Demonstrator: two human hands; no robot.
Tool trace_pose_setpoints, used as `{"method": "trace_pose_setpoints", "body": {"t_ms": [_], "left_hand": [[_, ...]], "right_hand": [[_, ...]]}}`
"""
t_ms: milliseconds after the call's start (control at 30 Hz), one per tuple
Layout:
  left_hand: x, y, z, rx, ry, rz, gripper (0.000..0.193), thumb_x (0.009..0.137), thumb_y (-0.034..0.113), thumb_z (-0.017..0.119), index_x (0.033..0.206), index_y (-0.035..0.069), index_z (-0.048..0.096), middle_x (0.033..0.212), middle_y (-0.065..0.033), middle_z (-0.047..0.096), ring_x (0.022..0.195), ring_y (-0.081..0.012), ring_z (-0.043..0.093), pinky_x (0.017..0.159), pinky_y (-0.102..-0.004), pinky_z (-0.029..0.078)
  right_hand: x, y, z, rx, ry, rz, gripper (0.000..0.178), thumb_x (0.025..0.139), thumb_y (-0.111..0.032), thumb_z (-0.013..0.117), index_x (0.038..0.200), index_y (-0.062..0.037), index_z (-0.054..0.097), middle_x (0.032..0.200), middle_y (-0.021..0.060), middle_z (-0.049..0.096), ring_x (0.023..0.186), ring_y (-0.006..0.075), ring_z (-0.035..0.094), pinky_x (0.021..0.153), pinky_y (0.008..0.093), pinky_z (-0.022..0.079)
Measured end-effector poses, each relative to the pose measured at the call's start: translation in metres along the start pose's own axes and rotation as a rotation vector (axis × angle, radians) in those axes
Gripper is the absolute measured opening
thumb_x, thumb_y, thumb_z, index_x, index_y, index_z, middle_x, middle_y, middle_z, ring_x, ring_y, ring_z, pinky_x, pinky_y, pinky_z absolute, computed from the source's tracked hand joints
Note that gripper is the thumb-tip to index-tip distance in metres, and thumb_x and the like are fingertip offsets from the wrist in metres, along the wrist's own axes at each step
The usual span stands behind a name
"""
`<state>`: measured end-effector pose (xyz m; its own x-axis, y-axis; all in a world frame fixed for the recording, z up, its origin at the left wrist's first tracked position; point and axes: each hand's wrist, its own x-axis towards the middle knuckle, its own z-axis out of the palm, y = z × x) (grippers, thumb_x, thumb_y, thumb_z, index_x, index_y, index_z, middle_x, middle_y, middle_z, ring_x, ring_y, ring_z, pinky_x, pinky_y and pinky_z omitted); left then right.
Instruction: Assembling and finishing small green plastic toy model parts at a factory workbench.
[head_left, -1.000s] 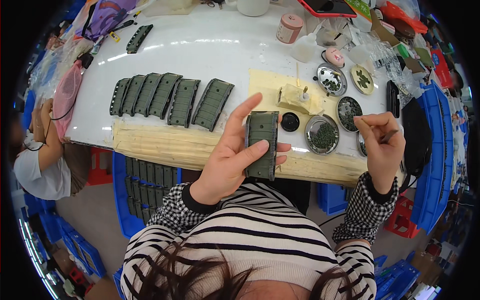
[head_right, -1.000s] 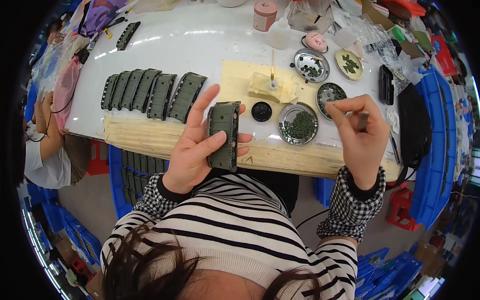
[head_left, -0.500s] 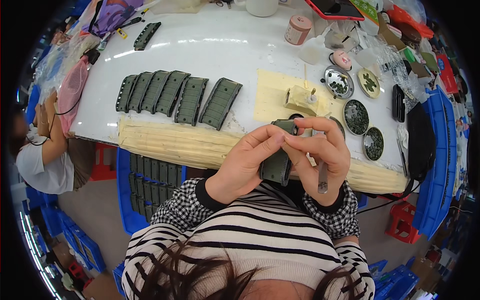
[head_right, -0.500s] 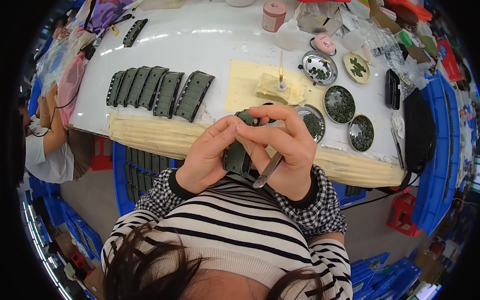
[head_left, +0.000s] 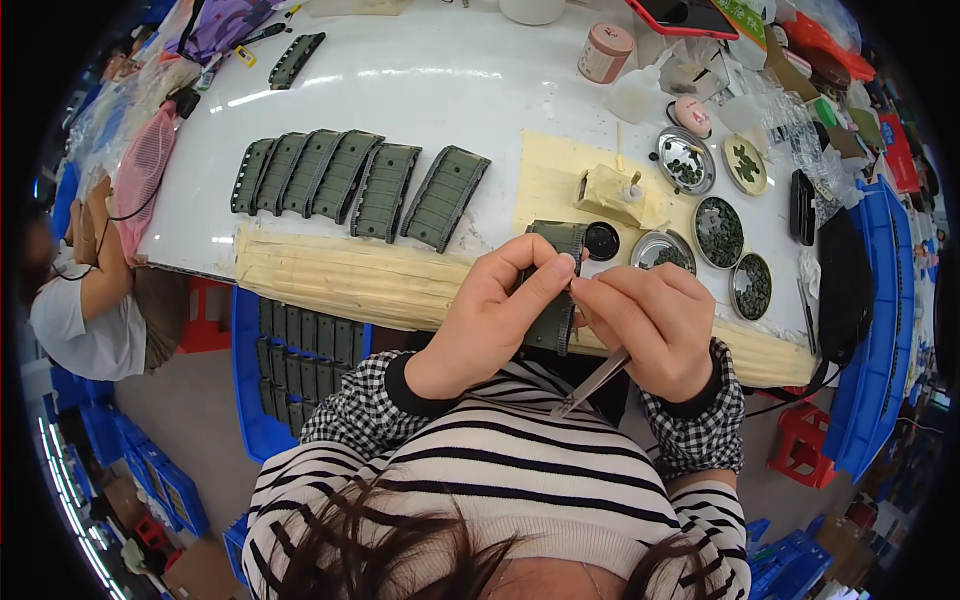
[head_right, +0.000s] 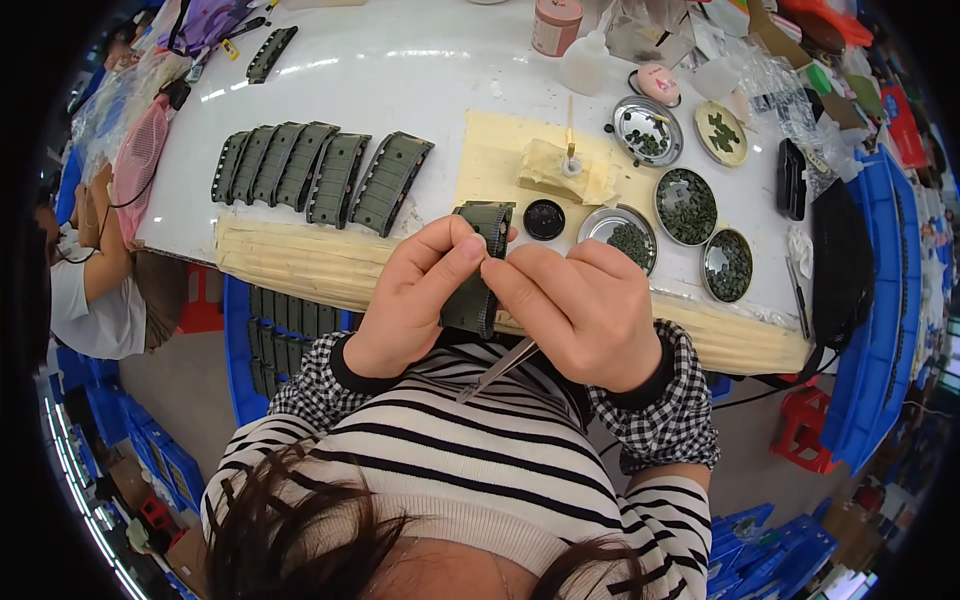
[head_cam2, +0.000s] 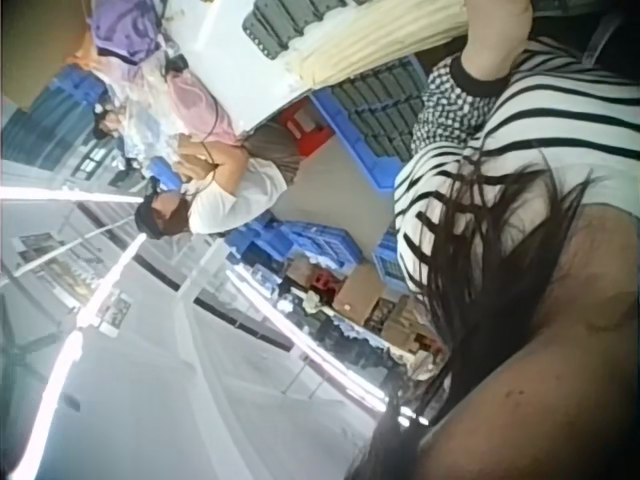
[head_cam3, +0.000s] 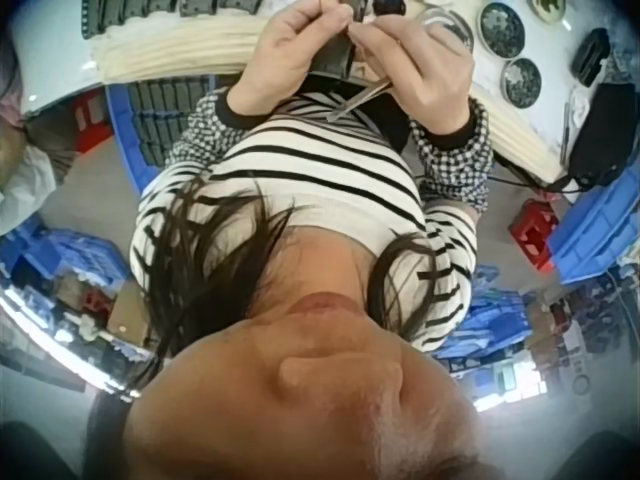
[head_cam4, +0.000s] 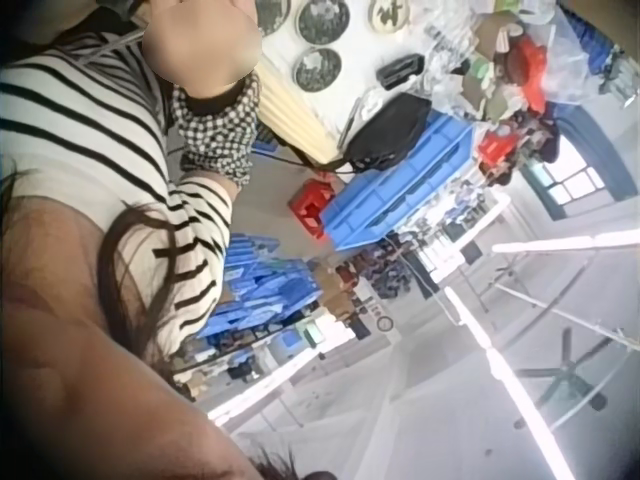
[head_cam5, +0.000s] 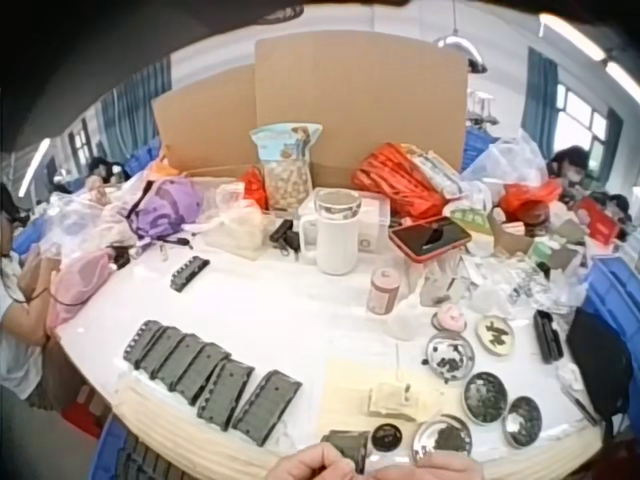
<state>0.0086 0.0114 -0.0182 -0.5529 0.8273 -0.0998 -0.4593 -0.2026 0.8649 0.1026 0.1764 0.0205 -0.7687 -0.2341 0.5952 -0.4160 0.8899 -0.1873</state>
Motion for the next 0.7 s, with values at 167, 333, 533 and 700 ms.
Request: {"method": "trace_pose_setpoints", "body": {"t_ms": [167, 333, 533, 700], "left_hand": [[0.001, -0.001, -0.003, 0.150, -0.049, 0.087, 0.025, 0.099, 0.008, 0.047, 0.124, 0.004, 0.046, 0.102, -0.0062, 0.060, 0.091, -0.0091, 0.057, 0.079, -0.0250, 0.049], [-0.004, -0.001, 0.013, 0.212, 0.052, 0.271, 0.072, 0.094, -0.001, 0.050, 0.153, 0.010, 0.009, 0.110, -0.0095, 0.059, 0.092, -0.0112, 0.055, 0.080, -0.0232, 0.046], [-0.008, 0.000, 0.007, 0.372, -0.042, 0.179, 0.057, 0.093, -0.006, 0.050, 0.145, -0.004, 0.028, 0.123, -0.0115, 0.054, 0.111, -0.0151, 0.056, 0.096, -0.0262, 0.044], [-0.008, -0.006, 0.009, 0.488, 0.019, 0.314, 0.053, 0.089, -0.002, 0.057, 0.140, 0.000, 0.042, 0.109, -0.0100, 0.062, 0.087, -0.0100, 0.057, 0.078, -0.0222, 0.046]], "right_hand": [[0.001, 0.001, 0.007, 0.132, 0.137, 0.179, 0.029, 0.066, 0.003, 0.073, 0.093, -0.0019, 0.065, 0.085, 0.0082, 0.062, 0.064, 0.0200, 0.059, 0.053, 0.0284, 0.046], [0.003, 0.007, -0.001, 0.164, 0.147, 0.419, 0.028, 0.066, 0.007, 0.073, 0.089, -0.0024, 0.062, 0.084, 0.0094, 0.059, 0.066, 0.0232, 0.061, 0.054, 0.0297, 0.047], [0.002, 0.012, 0.004, 0.130, 0.167, 0.321, 0.028, 0.067, 0.007, 0.072, 0.090, -0.0032, 0.062, 0.084, 0.0085, 0.060, 0.066, 0.0232, 0.062, 0.054, 0.0300, 0.049], [0.001, 0.012, 0.001, 0.078, 0.133, 0.301, 0.027, 0.067, 0.005, 0.073, 0.090, -0.0036, 0.062, 0.083, 0.0081, 0.060, 0.066, 0.0238, 0.062, 0.054, 0.0307, 0.049]]}}
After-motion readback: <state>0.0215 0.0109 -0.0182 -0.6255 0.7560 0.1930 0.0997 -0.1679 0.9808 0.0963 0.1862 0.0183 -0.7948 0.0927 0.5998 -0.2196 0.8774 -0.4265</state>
